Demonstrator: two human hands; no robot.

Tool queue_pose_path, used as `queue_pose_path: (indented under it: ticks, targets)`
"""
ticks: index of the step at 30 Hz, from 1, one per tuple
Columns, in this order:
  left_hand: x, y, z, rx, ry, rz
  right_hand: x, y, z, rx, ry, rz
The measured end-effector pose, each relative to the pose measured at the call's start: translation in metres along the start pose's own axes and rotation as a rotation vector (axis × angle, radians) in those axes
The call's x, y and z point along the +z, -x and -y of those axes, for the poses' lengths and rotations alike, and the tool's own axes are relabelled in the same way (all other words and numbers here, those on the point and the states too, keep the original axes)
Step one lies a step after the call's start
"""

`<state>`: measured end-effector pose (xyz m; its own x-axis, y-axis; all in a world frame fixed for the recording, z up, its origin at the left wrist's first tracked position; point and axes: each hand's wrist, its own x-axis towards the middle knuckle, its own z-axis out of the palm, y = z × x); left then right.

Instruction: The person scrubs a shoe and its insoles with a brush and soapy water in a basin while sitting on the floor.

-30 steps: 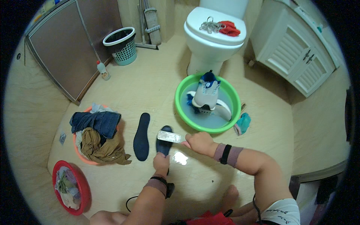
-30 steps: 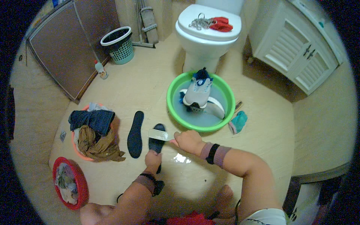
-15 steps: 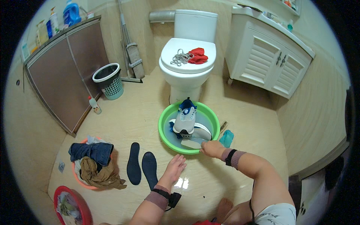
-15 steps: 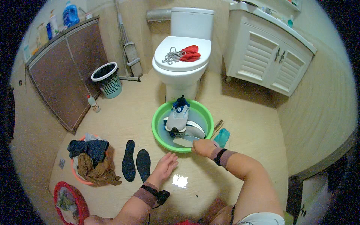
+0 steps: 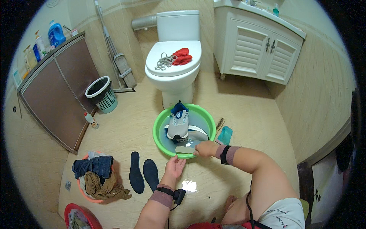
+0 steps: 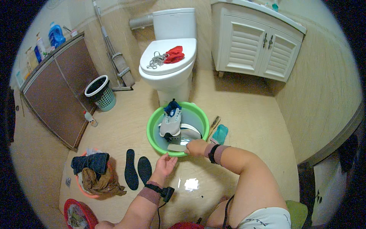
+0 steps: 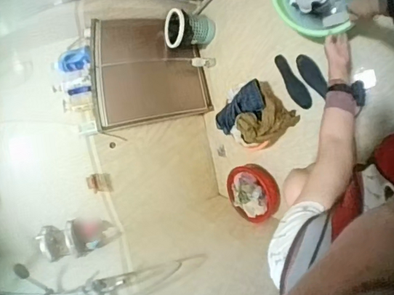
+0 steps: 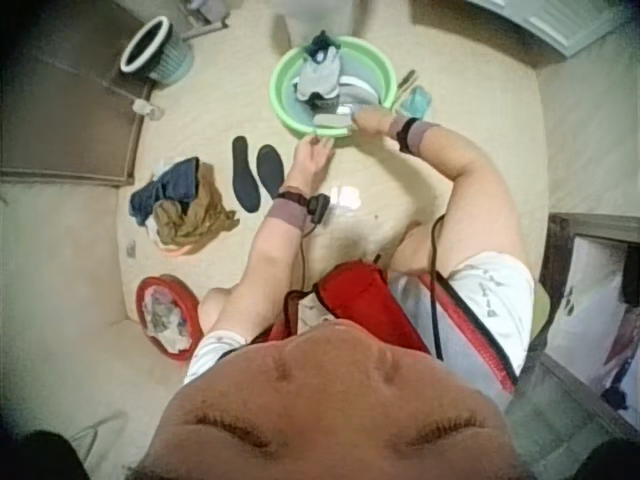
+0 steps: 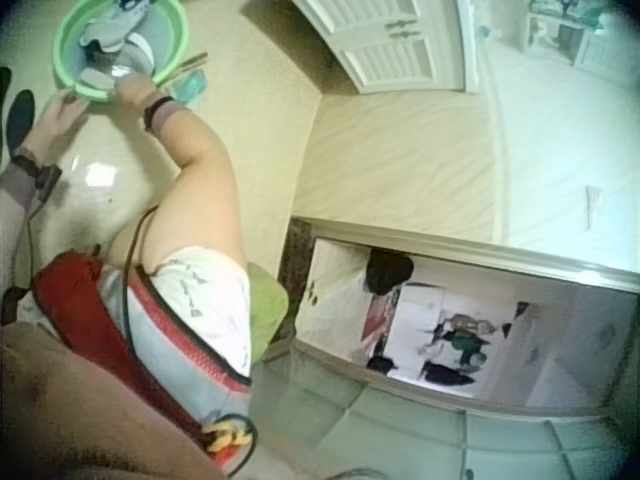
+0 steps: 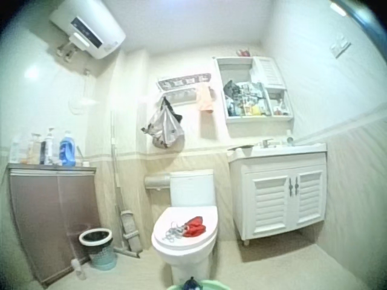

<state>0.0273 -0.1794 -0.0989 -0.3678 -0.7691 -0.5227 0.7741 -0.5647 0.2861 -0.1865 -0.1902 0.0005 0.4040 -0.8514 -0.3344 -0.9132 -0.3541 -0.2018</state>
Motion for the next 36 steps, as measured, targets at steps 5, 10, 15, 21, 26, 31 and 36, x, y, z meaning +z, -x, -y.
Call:
queue_pose_path:
  ticks: [5, 10, 15, 21, 26, 31, 36]
  targets:
    - [-0.010, 0.009, -0.004, 0.035, -0.402, -0.224, -0.011, 0.010, -0.016, -0.009, 0.046, -0.019]
    - [-0.016, 0.037, 0.010, 0.015, -0.511, -0.315, -0.011, 0.010, -0.034, -0.074, 0.008, 0.018]
    - [-0.014, 0.075, 0.037, -0.016, -0.503, -0.442, 0.003, -0.002, -0.038, -0.203, 0.156, 0.085]
    - [-0.018, 0.122, 0.047, -0.079, -0.496, -0.531, 0.014, -0.009, -0.029, -0.334, 0.057, 0.166]
    - [-0.004, 0.136, 0.030, 0.016, -0.491, -0.703, -0.009, -0.002, -0.049, -0.387, 0.010, 0.147]
    - [0.045, 0.140, 0.016, 0.219, -0.441, -0.664, -0.044, -0.001, -0.092, -0.288, 0.053, 0.152]
    - [0.074, 0.116, 0.011, 0.085, -0.128, -0.447, -0.052, -0.016, -0.121, -0.165, -0.067, 0.043]
